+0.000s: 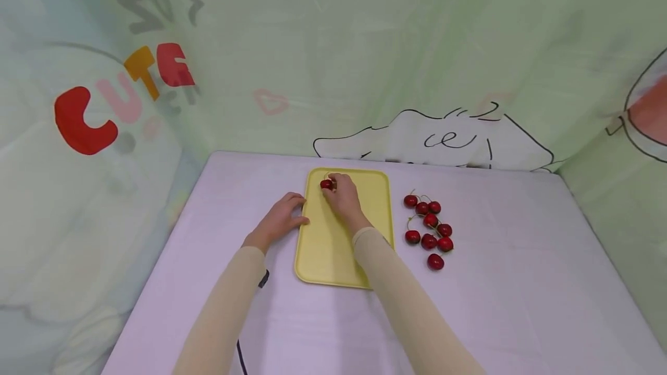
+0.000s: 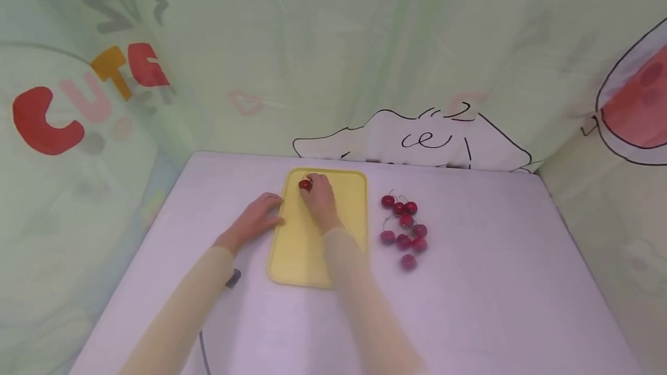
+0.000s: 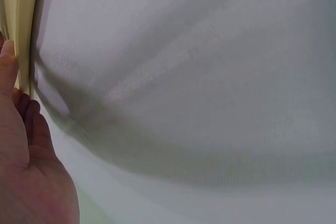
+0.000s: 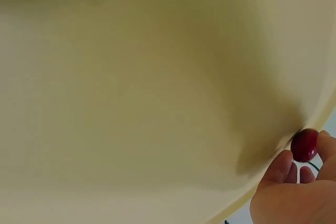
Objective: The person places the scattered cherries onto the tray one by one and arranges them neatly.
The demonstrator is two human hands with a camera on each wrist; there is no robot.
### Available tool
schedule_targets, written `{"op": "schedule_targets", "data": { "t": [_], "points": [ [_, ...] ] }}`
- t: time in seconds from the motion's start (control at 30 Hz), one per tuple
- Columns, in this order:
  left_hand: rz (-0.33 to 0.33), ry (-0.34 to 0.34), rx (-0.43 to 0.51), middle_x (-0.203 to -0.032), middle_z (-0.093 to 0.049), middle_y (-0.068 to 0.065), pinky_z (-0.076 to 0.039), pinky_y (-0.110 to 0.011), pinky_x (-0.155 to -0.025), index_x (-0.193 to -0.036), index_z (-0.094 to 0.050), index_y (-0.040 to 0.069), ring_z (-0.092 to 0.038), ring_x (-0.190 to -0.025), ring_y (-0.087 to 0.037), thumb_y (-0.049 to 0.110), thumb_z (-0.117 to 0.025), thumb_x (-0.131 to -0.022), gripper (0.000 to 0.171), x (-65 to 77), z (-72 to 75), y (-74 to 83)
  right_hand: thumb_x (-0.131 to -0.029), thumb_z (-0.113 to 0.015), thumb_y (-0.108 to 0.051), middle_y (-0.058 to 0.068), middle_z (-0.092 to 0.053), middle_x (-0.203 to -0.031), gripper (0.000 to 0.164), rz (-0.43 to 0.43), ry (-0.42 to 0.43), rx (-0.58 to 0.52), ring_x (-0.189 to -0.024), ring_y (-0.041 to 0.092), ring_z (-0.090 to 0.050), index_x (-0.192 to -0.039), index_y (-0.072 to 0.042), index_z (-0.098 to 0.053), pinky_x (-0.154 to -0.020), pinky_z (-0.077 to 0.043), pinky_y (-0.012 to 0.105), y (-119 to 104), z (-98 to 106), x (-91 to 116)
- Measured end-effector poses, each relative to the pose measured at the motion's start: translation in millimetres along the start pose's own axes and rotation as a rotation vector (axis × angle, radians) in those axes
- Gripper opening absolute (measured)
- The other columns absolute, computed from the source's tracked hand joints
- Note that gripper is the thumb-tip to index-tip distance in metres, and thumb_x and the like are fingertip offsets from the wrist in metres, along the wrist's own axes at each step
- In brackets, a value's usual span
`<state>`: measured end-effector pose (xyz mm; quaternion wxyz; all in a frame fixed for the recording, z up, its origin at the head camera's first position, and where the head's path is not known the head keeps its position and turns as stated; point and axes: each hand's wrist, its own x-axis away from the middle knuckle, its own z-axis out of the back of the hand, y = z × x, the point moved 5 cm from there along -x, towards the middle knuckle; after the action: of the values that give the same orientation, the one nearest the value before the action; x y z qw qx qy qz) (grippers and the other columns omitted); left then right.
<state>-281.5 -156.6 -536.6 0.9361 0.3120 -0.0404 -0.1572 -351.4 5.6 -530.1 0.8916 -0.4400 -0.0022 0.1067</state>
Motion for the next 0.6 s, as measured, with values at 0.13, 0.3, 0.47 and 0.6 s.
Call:
{"op": "schedule_targets", "data": {
  "t": [0.13, 0.3, 0.47, 0.6],
  "points": [
    [-0.012, 0.004, -0.003, -0.133, -0.05, -0.017, -0.036, -0.038, -0.113, -0.13, -0.055, -0.007, -0.048, -0.127, -0.03, 0.021, -0.075, -0.088, 0.054, 0.9, 1.0, 0.0, -0.092, -0.068, -0.012, 0.019, -0.055, -0.125, 0.043, -0.036, -0.007, -0.012, -0.113, 0.031, -0.057, -0.129, 0.003, -0.055, -0.098, -0.05, 0.039, 3, 13, 2],
    [-0.013, 0.011, 0.003, -0.134, -0.05, -0.018, -0.036, -0.039, -0.113, -0.129, -0.054, -0.008, -0.047, -0.127, -0.031, 0.021, -0.075, -0.088, 0.054, 2.2, 3.2, 0.2, -0.092, -0.068, -0.012, 0.02, -0.055, -0.127, 0.045, -0.04, 0.029, -0.037, -0.114, 0.032, -0.055, -0.131, 0.005, -0.054, -0.099, -0.049, 0.038, -1, 40, 7],
    [0.004, 0.001, -0.004, -0.134, -0.05, -0.017, -0.035, -0.039, -0.114, -0.13, -0.054, -0.007, -0.047, -0.128, -0.031, 0.021, -0.075, -0.088, 0.055, 2.5, 2.2, -1.4, -0.093, -0.067, -0.011, 0.022, -0.053, -0.129, 0.046, 0.002, 0.043, -0.028, -0.116, 0.034, -0.053, -0.133, 0.006, -0.052, -0.101, -0.047, 0.039, -6, 70, 18],
    [0.002, -0.011, 0.001, -0.135, -0.05, -0.017, -0.035, -0.04, -0.114, -0.131, -0.054, -0.007, -0.047, -0.128, -0.031, 0.021, -0.074, -0.088, 0.055, 1.2, -0.6, 0.3, -0.094, -0.067, -0.012, 0.021, -0.052, -0.132, 0.047, 0.032, 0.041, -0.003, -0.119, 0.034, -0.052, -0.135, 0.005, -0.051, -0.104, -0.046, 0.039, 0, 93, 31]
  ]
}}
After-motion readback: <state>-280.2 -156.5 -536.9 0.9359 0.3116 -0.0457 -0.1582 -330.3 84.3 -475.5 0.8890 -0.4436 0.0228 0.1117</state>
